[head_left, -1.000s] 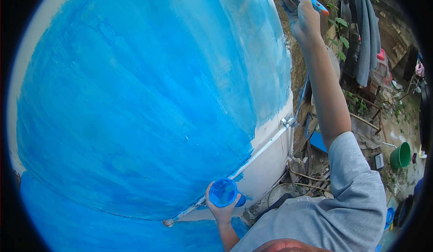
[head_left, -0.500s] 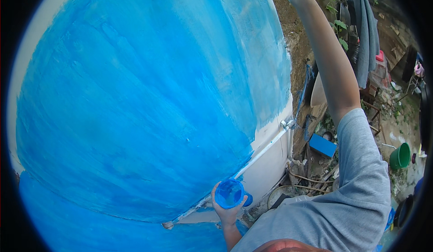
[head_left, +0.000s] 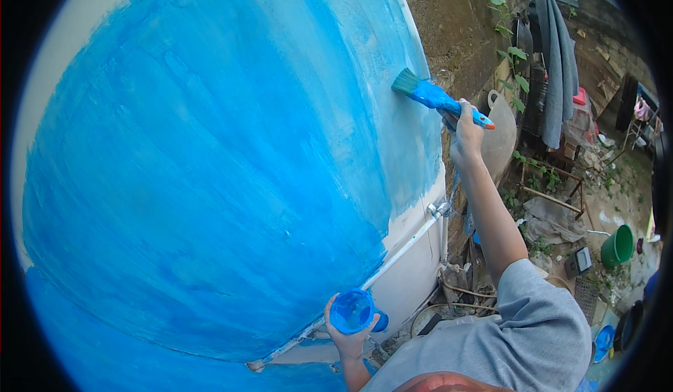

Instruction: The person paints a wall using a paintbrush, periodically dipping the brush into a cup of paint before applying more paint to the wall.

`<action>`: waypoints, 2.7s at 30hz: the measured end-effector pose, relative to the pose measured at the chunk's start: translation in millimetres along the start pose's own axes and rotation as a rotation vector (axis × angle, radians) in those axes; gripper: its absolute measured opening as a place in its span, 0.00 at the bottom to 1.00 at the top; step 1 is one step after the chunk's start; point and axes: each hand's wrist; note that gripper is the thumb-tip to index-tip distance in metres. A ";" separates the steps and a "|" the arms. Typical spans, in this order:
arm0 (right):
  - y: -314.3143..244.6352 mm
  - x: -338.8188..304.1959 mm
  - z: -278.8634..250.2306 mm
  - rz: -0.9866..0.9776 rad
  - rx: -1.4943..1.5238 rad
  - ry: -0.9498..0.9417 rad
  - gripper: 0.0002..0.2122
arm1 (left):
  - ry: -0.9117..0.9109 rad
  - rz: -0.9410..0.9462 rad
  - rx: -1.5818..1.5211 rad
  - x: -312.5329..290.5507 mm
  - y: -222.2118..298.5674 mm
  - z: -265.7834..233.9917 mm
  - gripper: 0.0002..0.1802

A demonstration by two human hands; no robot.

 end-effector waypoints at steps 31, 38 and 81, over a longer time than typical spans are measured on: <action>-228.3 67.6 143.3 -1.773 -0.326 -0.402 0.05 | 0.095 0.070 0.152 -7.3 -4.4 -31.5 0.50; -146.3 36.6 64.4 -1.500 -0.404 -0.877 0.06 | 0.144 0.028 0.161 -13.6 -17.7 -37.8 0.50; -145.0 89.1 73.5 -2.054 -0.629 -0.693 0.06 | -0.005 0.113 0.165 -1.2 -1.1 31.0 0.49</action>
Point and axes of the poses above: each hand's wrist, its own x-axis towards the middle knuckle, its own z-axis out of the palm, y = z × x, and after that the axes turned 13 degrees about -x, right-handed
